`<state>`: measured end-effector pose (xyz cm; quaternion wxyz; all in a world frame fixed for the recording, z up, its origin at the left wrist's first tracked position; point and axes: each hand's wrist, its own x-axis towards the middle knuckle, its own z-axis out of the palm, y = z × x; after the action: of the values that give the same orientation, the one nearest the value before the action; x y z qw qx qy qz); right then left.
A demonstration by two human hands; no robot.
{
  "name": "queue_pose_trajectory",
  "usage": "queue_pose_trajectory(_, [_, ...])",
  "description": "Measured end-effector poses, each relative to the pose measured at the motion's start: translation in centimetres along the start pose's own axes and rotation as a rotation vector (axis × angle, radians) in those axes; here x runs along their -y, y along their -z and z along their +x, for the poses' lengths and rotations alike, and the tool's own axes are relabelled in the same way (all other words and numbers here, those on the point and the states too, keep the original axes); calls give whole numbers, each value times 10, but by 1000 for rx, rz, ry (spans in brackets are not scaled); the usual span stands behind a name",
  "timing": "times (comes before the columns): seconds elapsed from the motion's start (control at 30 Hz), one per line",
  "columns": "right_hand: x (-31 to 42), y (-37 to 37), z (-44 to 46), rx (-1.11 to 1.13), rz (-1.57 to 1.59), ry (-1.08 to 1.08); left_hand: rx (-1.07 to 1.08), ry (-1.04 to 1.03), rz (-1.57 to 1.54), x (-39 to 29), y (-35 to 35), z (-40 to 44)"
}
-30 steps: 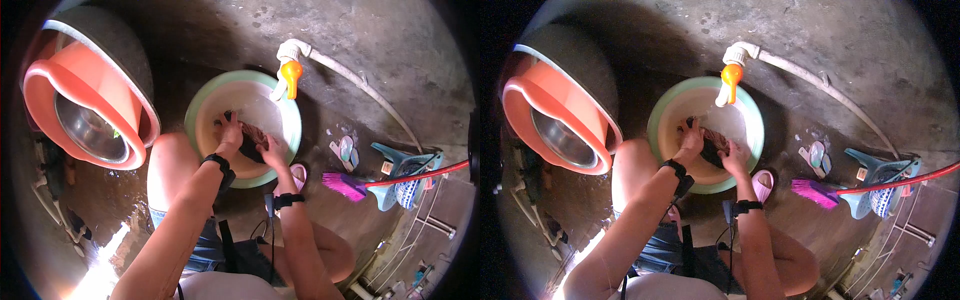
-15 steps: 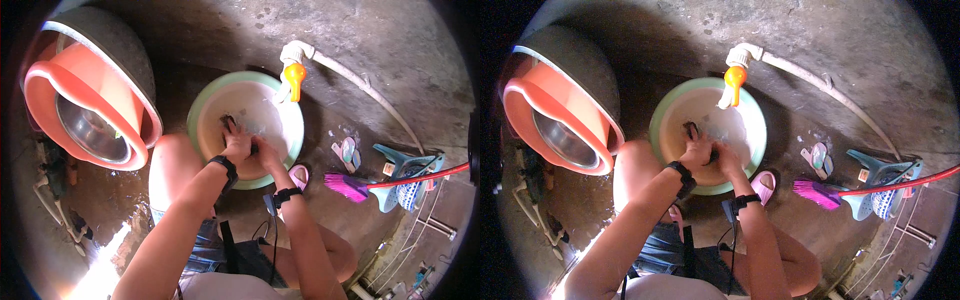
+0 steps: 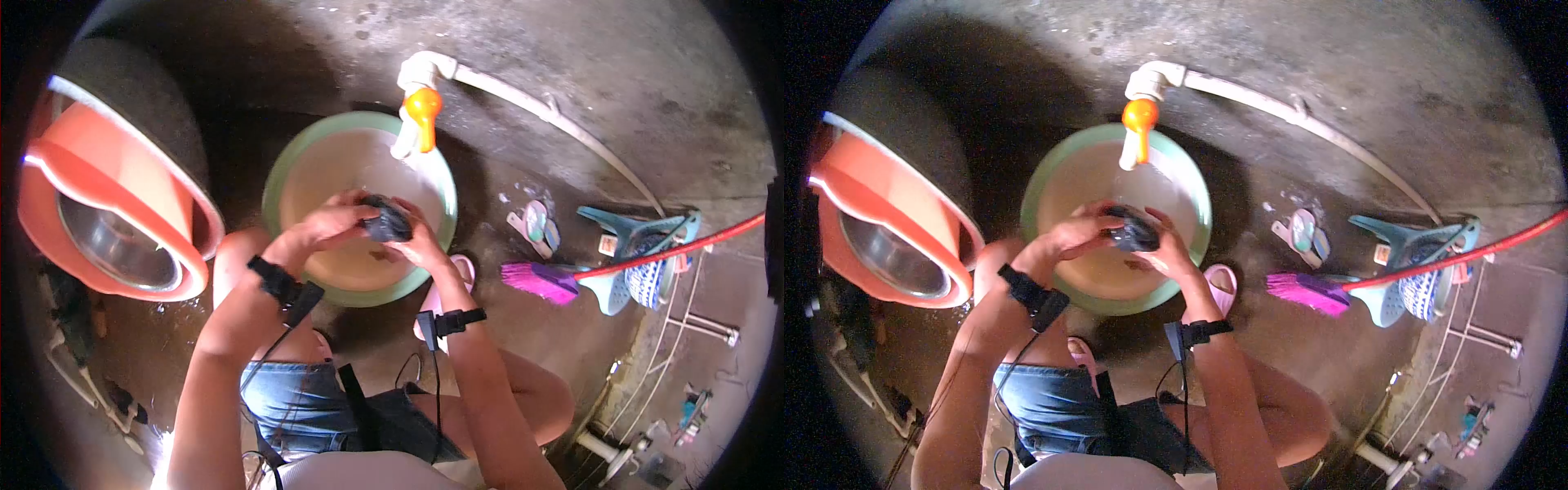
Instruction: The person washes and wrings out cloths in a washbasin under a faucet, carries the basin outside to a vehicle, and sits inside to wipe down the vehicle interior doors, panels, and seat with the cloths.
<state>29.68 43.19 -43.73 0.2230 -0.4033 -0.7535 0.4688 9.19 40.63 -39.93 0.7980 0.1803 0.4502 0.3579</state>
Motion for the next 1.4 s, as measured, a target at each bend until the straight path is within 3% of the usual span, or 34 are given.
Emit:
queue_pose_trajectory(0.03, [20,4,3,49,-180,53,23,3,0,2,4,1])
queue_pose_trajectory(0.1, [47,12,11,320,-207,-315,-82,-176,713,4,12,3])
queue_pose_trajectory(0.13, [55,13,10,211,-291,-208,-70,-181,711,11,14,4])
queue_pose_trajectory(0.2, [68,14,15,302,-474,-278,-468,-726,1457,33,14,5])
queue_pose_trajectory(0.23, [70,14,17,395,-644,-343,-465,-732,1453,30,7,2])
queue_pose_trajectory(0.27, [61,11,14,405,-671,-261,-333,-855,1508,27,1,0])
queue_pose_trajectory(0.3, [57,10,12,402,-672,-266,-196,-976,1556,23,-5,-4])
queue_pose_trajectory(0.33, [54,9,10,310,-567,-191,-195,-978,1554,19,-7,-4])
queue_pose_trajectory(0.37, [69,12,13,221,-463,-115,-84,-673,1341,13,-7,-3])
queue_pose_trajectory(0.4, [84,22,15,283,-374,-253,20,-379,1113,7,-8,-2])
queue_pose_trajectory(0.43, [99,30,17,250,-384,-344,22,-385,1111,2,-8,-3])
queue_pose_trajectory(0.5, [90,39,15,207,-21,-300,62,-245,855,-4,-8,-6])
queue_pose_trajectory(0.53, [106,43,18,217,-58,-383,71,-267,638,4,-5,-1])
queue_pose_trajectory(0.57, [96,39,16,209,-65,-382,78,-274,640,7,-10,-1])
queue_pose_trajectory(0.63, [59,17,14,-73,197,-124,27,-206,-81,11,-22,0])
queue_pose_trajectory(0.67, [61,7,15,-86,393,-141,29,-187,-215,13,-27,2])
queue_pose_trajectory(0.7, [64,1,10,-113,359,-151,38,-191,-213,16,-25,6])
queue_pose_trajectory(0.77, [97,-1,6,-173,528,-416,240,-193,-382,10,-26,3])
queue_pose_trajectory(0.8, [93,3,6,-180,522,-412,366,34,-733,0,-27,-9])
queue_pose_trajectory(0.83, [85,8,5,-110,674,-503,372,41,-728,0,-31,-9])
queue_pose_trajectory(0.87, [83,14,2,-37,830,-594,376,2,-651,2,-36,-9])
queue_pose_trajectory(0.93, [88,35,-1,7,878,-604,346,-70,-367,-2,-42,-10])
queue_pose_trajectory(0.97, [95,48,0,62,914,-607,344,-87,-366,0,-46,-10])
queue_pose_trajectory(1.03, [95,63,1,149,852,-737,-152,-774,1194,5,-50,-12])
queue_pose_trajectory(1.07, [95,70,1,198,810,-775,-214,-649,1379,-6,-58,-30])
queue_pose_trajectory(1.23, [100,73,-4,349,781,-816,-270,-783,1594,-8,-71,-44])
queue_pose_trajectory(1.33, [97,71,-10,426,880,-756,-239,-354,1733,-27,-91,-56])
queue_pose_trajectory(1.4, [94,72,-14,414,946,-728,-301,-397,1763,-29,-88,-59])
